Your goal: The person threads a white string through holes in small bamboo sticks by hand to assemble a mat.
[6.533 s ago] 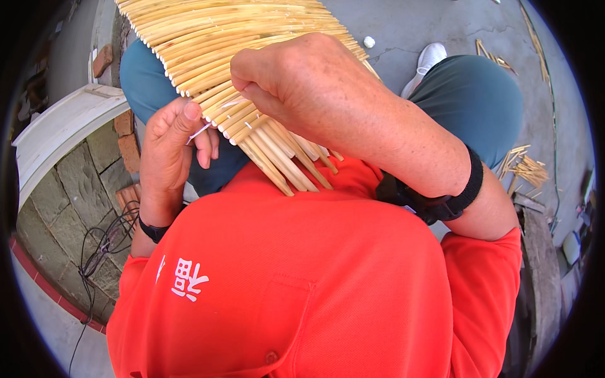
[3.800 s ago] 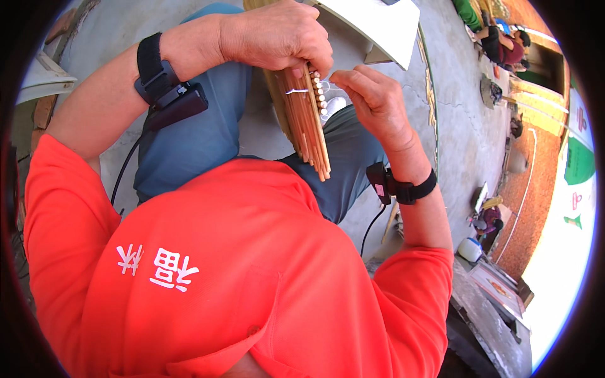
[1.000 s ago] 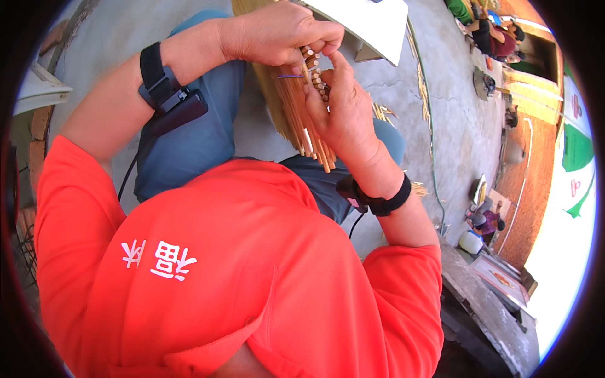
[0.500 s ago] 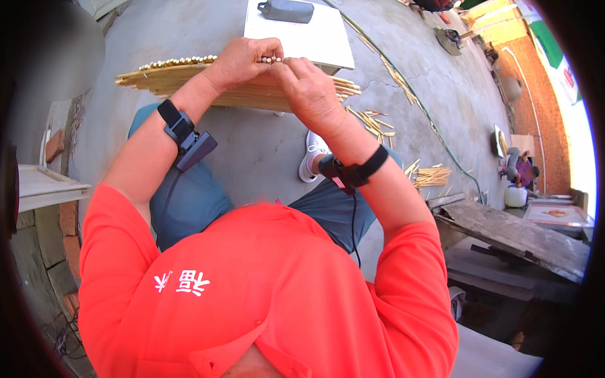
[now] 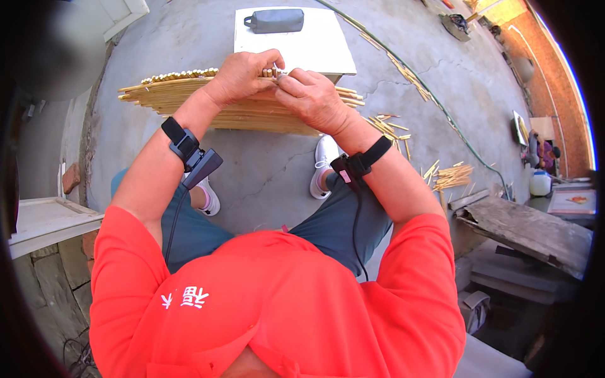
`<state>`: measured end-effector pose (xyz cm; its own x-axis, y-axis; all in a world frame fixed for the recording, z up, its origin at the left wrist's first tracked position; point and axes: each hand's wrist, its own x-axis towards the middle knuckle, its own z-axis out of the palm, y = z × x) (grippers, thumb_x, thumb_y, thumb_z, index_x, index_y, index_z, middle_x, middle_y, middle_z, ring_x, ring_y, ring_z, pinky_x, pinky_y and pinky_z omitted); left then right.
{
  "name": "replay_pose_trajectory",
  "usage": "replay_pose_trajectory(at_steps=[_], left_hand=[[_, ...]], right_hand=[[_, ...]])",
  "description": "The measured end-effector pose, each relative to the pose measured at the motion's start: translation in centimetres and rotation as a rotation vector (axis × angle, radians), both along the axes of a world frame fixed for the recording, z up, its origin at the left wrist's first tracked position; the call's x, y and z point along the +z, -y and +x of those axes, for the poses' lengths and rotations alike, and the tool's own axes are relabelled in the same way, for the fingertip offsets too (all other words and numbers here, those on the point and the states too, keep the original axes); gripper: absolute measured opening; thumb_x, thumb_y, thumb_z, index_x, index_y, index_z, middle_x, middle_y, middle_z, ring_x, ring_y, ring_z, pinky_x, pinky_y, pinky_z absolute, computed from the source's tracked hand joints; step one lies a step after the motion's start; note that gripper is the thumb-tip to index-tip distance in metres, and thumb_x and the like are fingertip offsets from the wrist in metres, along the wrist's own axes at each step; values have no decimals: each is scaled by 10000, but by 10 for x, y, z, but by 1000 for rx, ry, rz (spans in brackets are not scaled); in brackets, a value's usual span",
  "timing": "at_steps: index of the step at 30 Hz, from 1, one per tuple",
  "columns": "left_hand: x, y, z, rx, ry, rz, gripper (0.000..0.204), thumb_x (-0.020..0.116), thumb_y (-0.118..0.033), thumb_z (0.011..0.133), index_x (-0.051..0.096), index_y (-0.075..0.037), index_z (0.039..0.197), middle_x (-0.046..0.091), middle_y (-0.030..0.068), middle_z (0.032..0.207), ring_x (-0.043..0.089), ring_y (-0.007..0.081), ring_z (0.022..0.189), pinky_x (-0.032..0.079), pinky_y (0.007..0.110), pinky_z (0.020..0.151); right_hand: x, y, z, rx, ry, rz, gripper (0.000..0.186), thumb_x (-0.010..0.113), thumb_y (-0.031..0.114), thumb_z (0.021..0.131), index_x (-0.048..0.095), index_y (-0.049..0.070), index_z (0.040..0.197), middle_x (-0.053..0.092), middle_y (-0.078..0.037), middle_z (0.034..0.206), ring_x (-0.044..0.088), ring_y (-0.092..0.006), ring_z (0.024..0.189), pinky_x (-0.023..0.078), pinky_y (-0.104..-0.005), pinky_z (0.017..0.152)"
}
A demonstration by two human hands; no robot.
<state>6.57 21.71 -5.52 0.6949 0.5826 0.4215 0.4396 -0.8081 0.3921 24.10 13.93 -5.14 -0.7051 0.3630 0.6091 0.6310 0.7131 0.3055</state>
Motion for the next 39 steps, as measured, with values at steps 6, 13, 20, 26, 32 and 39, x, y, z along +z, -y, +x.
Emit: replay_pose_trajectory(at_steps=[6,13,20,26,32,39], left_hand=[[-4,-3,-9,-87,46,31,178,707,-185,679,615,-174,831,648,62,699,639,271,691,492,371,602],[3,-11,-6,-61,7,-25,222,719,-244,677,622,-174,864,649,56,704,636,277,699,486,384,602],[-1,0,-13,52,22,77,238,725,-247,692,619,-160,887,657,38,727,639,241,688,485,339,588],[0,-1,-17,153,34,49,272,743,-313,674,630,-170,876,659,31,718,641,233,678,484,340,572],[11,11,-25,123,-105,186,308,760,-356,635,638,-173,850,657,33,698,637,239,661,484,359,564],[67,49,-66,270,66,46,285,766,-281,632,667,-122,847,647,95,718,622,262,657,461,355,576]], right_hand=[[13,-7,-6,171,170,-92,147,551,157,658,520,62,766,456,-44,795,479,-182,763,443,-278,677],[28,42,-77,668,229,-183,168,592,180,681,452,95,721,450,-44,739,501,-184,684,450,-279,551],[86,102,-47,110,-708,-1050,121,544,66,899,426,46,883,536,-62,712,490,-129,539,447,-268,534],[119,220,3,147,-1224,-605,220,639,132,854,427,90,812,488,-28,599,462,-125,465,357,-254,415],[141,278,25,267,-1362,-342,258,645,203,854,403,120,818,459,-2,620,423,-84,480,279,-223,417],[151,282,74,455,-1737,-270,134,543,141,920,448,55,879,390,-4,665,299,-71,539,263,-208,513]])
